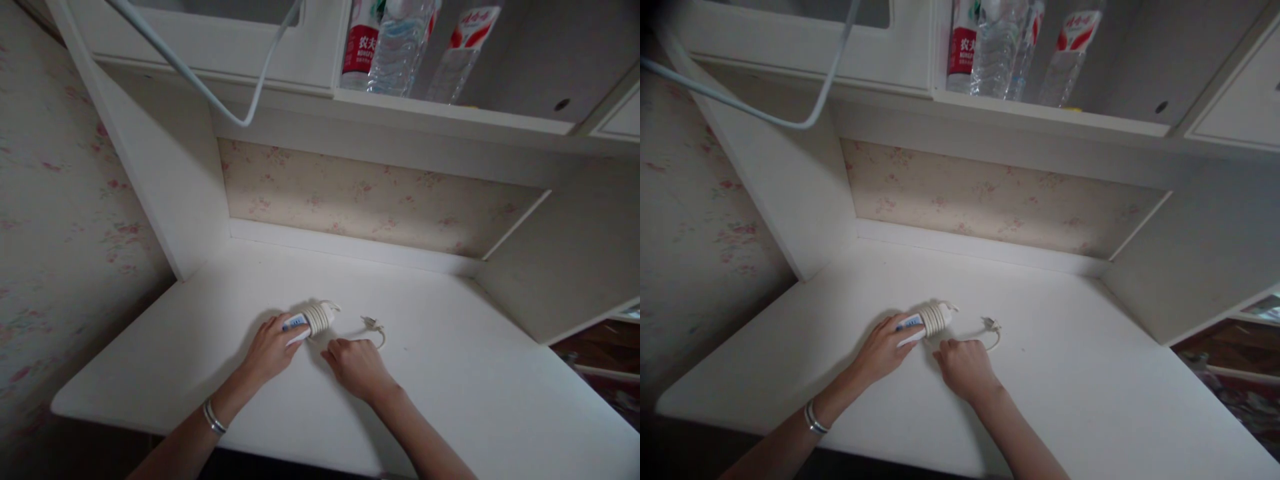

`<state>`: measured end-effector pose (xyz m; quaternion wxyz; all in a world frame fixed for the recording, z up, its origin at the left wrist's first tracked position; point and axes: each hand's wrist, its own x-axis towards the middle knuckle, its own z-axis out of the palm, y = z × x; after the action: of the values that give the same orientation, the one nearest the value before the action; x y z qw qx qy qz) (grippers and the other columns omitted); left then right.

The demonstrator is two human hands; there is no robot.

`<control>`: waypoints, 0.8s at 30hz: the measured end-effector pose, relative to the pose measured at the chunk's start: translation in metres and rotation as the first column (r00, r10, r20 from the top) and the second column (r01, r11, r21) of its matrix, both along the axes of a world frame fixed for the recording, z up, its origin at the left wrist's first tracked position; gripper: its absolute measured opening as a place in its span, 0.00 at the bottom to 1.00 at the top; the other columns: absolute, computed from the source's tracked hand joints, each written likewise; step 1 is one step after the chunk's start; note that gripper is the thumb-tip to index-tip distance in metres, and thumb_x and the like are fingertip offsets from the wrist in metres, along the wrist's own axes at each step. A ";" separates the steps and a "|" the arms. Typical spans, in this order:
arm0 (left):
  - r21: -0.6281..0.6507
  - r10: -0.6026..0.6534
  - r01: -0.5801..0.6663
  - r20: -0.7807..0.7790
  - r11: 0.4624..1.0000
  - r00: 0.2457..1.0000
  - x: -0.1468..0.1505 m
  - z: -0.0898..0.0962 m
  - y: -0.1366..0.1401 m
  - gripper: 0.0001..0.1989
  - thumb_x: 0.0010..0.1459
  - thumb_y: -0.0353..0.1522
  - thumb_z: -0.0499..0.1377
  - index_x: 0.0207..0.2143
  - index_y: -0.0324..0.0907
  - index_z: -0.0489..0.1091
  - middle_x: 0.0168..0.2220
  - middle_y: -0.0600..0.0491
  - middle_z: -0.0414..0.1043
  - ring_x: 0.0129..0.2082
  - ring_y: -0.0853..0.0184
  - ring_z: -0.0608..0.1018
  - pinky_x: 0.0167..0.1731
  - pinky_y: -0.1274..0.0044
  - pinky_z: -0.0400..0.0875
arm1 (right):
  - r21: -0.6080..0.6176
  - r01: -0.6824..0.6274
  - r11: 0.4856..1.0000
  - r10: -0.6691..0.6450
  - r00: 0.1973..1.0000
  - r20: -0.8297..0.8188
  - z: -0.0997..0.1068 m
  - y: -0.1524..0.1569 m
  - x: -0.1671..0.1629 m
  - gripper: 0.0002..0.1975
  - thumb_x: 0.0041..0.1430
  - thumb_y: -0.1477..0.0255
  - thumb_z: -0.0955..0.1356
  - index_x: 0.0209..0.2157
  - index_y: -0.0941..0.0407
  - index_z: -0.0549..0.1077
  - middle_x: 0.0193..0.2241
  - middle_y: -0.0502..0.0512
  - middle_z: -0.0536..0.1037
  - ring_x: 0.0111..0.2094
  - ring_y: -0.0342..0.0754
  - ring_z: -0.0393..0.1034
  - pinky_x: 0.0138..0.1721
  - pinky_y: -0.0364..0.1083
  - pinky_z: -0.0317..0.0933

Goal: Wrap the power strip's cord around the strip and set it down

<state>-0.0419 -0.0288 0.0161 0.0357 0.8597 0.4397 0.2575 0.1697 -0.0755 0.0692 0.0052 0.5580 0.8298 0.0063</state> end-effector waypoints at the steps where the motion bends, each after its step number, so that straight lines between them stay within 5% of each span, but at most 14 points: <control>1: 0.015 0.009 -0.009 0.013 1.000 1.000 0.001 -0.001 0.000 0.19 0.56 0.30 0.59 0.50 0.55 0.70 0.46 0.50 0.68 0.47 0.62 0.71 0.49 0.68 0.67 | -0.004 0.004 1.000 -0.004 1.000 0.000 0.002 -0.001 0.001 0.17 0.65 0.63 0.59 0.32 0.57 0.74 0.29 0.60 0.79 0.29 0.54 0.75 0.28 0.45 0.57; 6: 0.041 0.019 -0.019 0.014 0.999 1.000 0.005 -0.001 0.000 0.19 0.55 0.28 0.59 0.49 0.54 0.71 0.48 0.49 0.67 0.48 0.61 0.70 0.48 0.67 0.67 | 0.013 -0.024 1.000 0.025 0.999 -0.037 0.019 -0.006 0.005 0.21 0.66 0.62 0.57 0.30 0.58 0.74 0.28 0.61 0.78 0.28 0.51 0.73 0.29 0.45 0.54; 12: -0.017 -0.175 0.175 0.002 0.984 0.985 0.010 0.014 -0.016 0.16 0.55 0.28 0.60 0.45 0.54 0.73 0.45 0.51 0.69 0.46 0.62 0.70 0.47 0.69 0.67 | 0.144 -0.219 0.965 0.226 0.974 -0.032 0.042 0.015 0.010 0.22 0.67 0.65 0.54 0.29 0.57 0.74 0.25 0.57 0.77 0.26 0.46 0.70 0.29 0.44 0.49; 16: -0.095 -0.259 0.257 -0.015 0.962 0.966 0.012 0.028 -0.030 0.14 0.53 0.29 0.62 0.43 0.53 0.73 0.45 0.52 0.69 0.45 0.62 0.70 0.46 0.69 0.67 | 0.223 -0.225 0.949 0.241 0.969 -0.050 0.051 0.038 0.009 0.25 0.67 0.65 0.54 0.27 0.58 0.74 0.23 0.58 0.77 0.24 0.44 0.68 0.29 0.44 0.47; 24: -0.172 -0.449 0.461 0.107 0.870 0.887 0.006 0.050 -0.039 0.13 0.54 0.32 0.62 0.43 0.52 0.74 0.48 0.52 0.69 0.47 0.65 0.72 0.50 0.70 0.65 | 0.093 -0.146 0.985 0.163 0.962 -0.221 0.036 0.075 0.007 0.30 0.66 0.58 0.53 0.21 0.56 0.74 0.19 0.54 0.75 0.22 0.43 0.66 0.27 0.43 0.47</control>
<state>-0.0359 -0.0677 0.0662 0.1923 0.9228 0.2465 0.2251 0.1772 -0.0008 0.1049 -0.1118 0.4884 0.8650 -0.0258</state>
